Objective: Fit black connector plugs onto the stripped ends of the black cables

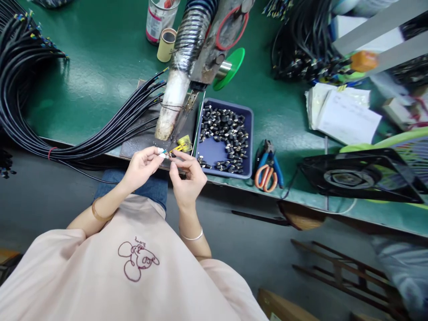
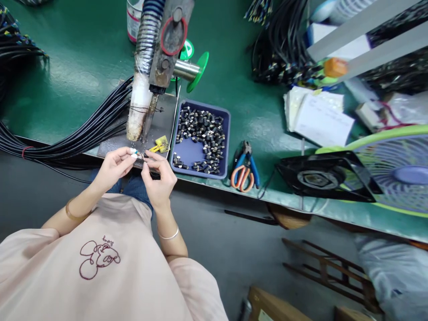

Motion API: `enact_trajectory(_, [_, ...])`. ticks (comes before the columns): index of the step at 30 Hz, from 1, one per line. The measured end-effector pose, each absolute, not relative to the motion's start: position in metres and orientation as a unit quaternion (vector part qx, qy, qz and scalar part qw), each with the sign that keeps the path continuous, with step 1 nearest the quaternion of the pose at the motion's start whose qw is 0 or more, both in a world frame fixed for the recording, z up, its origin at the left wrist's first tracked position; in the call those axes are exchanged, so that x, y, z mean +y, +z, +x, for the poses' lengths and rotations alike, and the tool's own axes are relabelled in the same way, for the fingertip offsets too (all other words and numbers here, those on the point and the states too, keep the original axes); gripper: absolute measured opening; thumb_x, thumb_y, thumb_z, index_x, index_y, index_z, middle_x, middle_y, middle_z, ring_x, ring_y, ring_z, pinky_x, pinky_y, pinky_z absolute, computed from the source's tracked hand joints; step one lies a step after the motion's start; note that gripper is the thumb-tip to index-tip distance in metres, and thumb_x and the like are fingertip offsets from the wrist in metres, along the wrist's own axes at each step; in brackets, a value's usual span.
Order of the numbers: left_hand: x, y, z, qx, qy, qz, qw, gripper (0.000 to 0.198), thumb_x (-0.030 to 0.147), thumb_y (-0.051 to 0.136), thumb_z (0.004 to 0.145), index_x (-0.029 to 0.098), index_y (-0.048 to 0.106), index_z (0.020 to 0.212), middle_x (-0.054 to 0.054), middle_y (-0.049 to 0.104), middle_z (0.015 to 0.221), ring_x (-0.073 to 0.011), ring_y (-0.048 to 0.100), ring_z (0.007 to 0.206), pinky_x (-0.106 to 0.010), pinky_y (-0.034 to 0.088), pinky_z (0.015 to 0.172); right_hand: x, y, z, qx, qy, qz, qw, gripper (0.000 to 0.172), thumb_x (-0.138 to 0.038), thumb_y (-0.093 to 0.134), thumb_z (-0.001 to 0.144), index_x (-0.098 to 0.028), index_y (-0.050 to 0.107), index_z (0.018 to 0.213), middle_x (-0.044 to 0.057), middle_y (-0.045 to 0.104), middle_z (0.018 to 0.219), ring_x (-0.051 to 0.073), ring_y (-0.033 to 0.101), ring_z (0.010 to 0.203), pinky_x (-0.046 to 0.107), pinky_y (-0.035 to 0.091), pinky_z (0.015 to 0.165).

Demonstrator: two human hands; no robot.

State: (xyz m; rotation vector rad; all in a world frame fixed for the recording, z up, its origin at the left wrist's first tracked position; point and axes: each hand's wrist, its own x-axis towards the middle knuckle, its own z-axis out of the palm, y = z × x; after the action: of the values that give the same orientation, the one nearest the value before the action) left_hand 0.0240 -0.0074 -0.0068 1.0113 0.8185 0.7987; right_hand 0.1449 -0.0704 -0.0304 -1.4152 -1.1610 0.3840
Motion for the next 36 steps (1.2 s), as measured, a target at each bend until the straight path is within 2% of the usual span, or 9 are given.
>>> enact_trajectory(11, [-0.001, -0.005, 0.025, 0.373, 0.351, 0.483, 0.710, 0.041, 0.054, 0.072, 0.077, 0.017, 0.055, 0.080, 0.011, 0.036, 0.047, -0.0036, 0.024, 0.040, -0.021, 0.016, 0.039, -0.065, -0.026, 0.147, -0.515, 0.149, -0.615, 0.579, 0.009, -0.019, 0.064, 0.086, -0.021, 0.059, 0.078, 0.007, 0.076, 0.103, 0.017, 0.076, 0.082, 0.030, 0.062, 0.070])
enact_trajectory(17, [0.000, -0.003, 0.025, 0.373, 0.354, 0.488, 0.705, 0.040, 0.053, 0.072, 0.078, 0.017, 0.056, 0.080, 0.010, 0.036, 0.047, -0.0038, 0.025, 0.040, -0.022, 0.017, 0.040, -0.061, -0.024, 0.148, -0.521, 0.138, -0.614, 0.577, 0.009, -0.020, 0.064, 0.086, -0.021, 0.061, 0.077, 0.006, 0.076, 0.103, 0.017, 0.075, 0.083, 0.035, 0.063, 0.077])
enact_trajectory(23, [0.001, 0.000, 0.027, 0.367, 0.356, 0.477, 0.715, 0.037, 0.049, 0.072, 0.078, 0.016, 0.055, 0.080, 0.011, 0.034, 0.046, -0.0035, 0.023, 0.040, -0.021, 0.017, 0.040, -0.061, -0.021, 0.148, -0.531, 0.124, -0.616, 0.569, 0.009, -0.018, 0.065, 0.085, -0.022, 0.063, 0.078, 0.004, 0.076, 0.098, 0.018, 0.075, 0.086, 0.036, 0.063, 0.079])
enact_trajectory(36, [-0.003, 0.000, 0.022, 0.399, 0.318, 0.448, 0.734, 0.036, 0.047, 0.073, 0.074, 0.016, 0.056, 0.078, 0.011, 0.036, 0.044, -0.0032, 0.025, 0.040, -0.019, 0.014, 0.039, -0.068, -0.020, 0.150, -0.552, 0.136, -0.604, 0.559, 0.012, -0.014, 0.062, 0.086, -0.022, 0.059, 0.077, 0.006, 0.076, 0.102, 0.019, 0.075, 0.088, 0.035, 0.063, 0.079])
